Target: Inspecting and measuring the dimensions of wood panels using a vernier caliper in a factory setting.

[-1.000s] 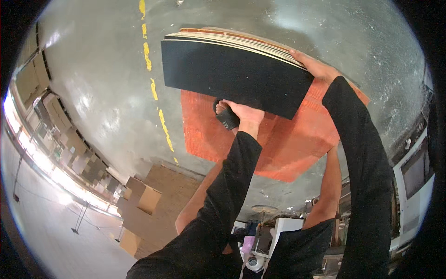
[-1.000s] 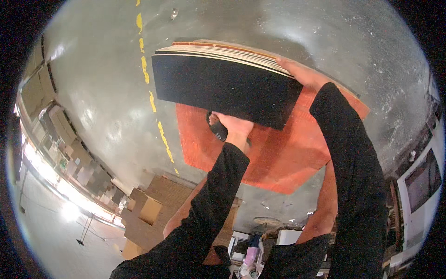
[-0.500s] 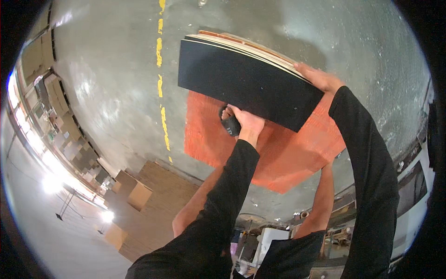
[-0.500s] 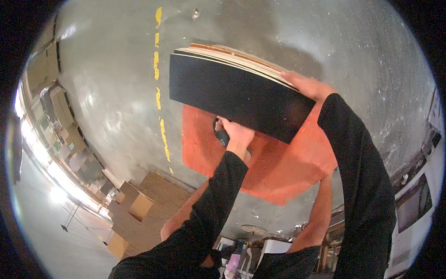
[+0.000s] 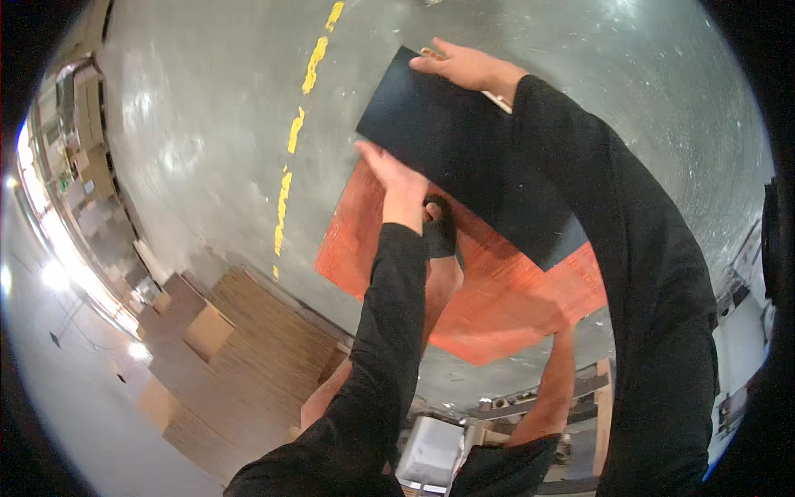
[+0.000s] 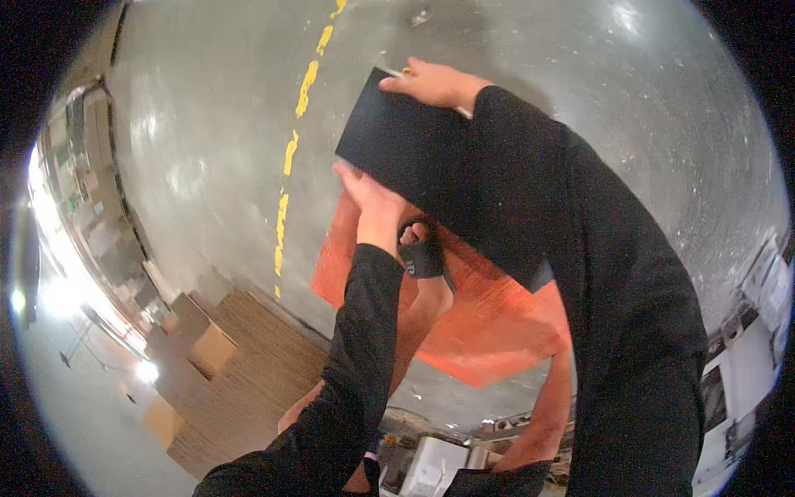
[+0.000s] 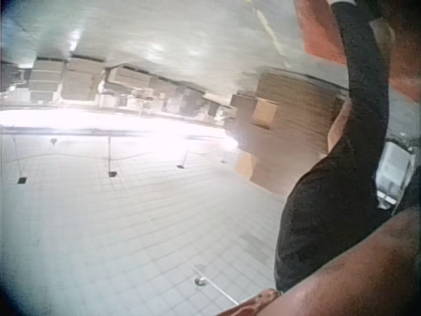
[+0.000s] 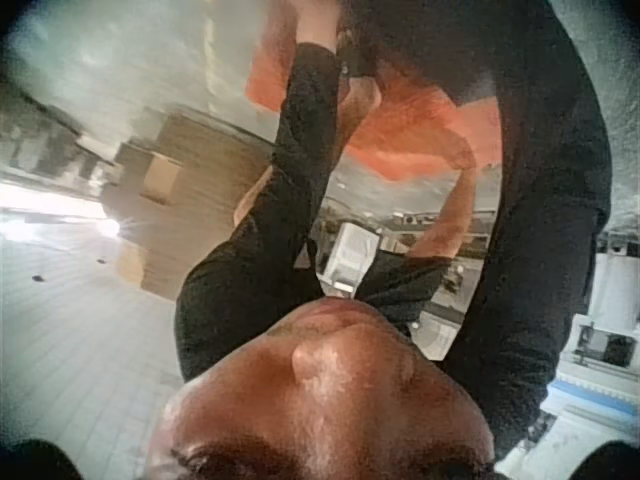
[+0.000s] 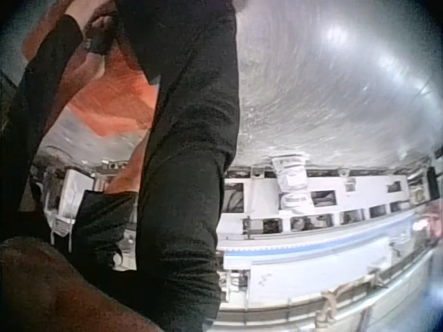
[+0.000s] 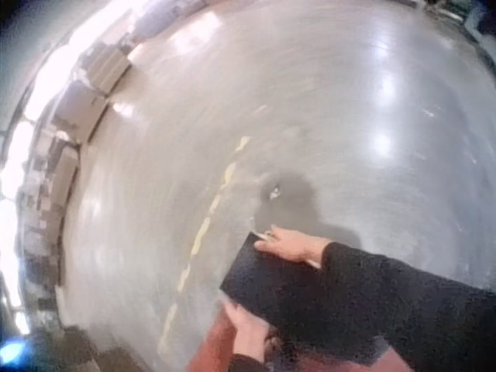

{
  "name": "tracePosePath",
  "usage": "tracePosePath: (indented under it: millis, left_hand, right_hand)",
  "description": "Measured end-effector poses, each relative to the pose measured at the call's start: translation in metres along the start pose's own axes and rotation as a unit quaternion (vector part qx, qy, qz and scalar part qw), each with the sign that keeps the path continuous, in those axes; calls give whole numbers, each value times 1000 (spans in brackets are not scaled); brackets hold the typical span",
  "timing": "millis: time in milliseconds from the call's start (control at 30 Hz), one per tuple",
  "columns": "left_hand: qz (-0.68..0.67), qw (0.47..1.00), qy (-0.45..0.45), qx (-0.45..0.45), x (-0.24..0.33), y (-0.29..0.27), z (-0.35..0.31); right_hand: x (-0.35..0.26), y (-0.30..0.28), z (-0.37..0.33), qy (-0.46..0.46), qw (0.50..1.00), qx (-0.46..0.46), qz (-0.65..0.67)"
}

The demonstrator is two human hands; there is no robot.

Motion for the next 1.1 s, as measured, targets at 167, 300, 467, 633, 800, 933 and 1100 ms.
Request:
tracePosePath:
  millis: [167,300,467,633,800,933,1100]
  left_hand:
    - [10,1000,20,-23,1,-16,13]
    - [71,994,78,-28,3,-9,1]
    - [128,988,82,26,13,-12,-11]
    - [7,997,11,-73,-10,19,-28]
    - [17,996,-51,70,-97,-10,-80]
    - [133,982,-111,70,-208,-70,-148]
    - [76,980,-179,-36,-288,-115,-197]
  right_hand:
    - [-21,31,-8,-49,999,-9,-9]
    - [-14,22,-14,28,998,-45,45]
    - [-22,35,-1,137,968,-102,181]
    - [36,8,0,161,959,-129,195]
    - [153,-18,-169,274,930,-77,233]
    - [245,0,-301,327,883,-82,327]
    - [249,39,-308,253,897,-52,359]
Point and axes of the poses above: each hand's wrist, its own z-axis towards the middle knuckle, its own y-axis out of the palm, x = y × z, the point moved 8 cm from there along z, towards the middle knuckle, and after that the axes turned 2 degrees about -x, right-handed, at the moved point
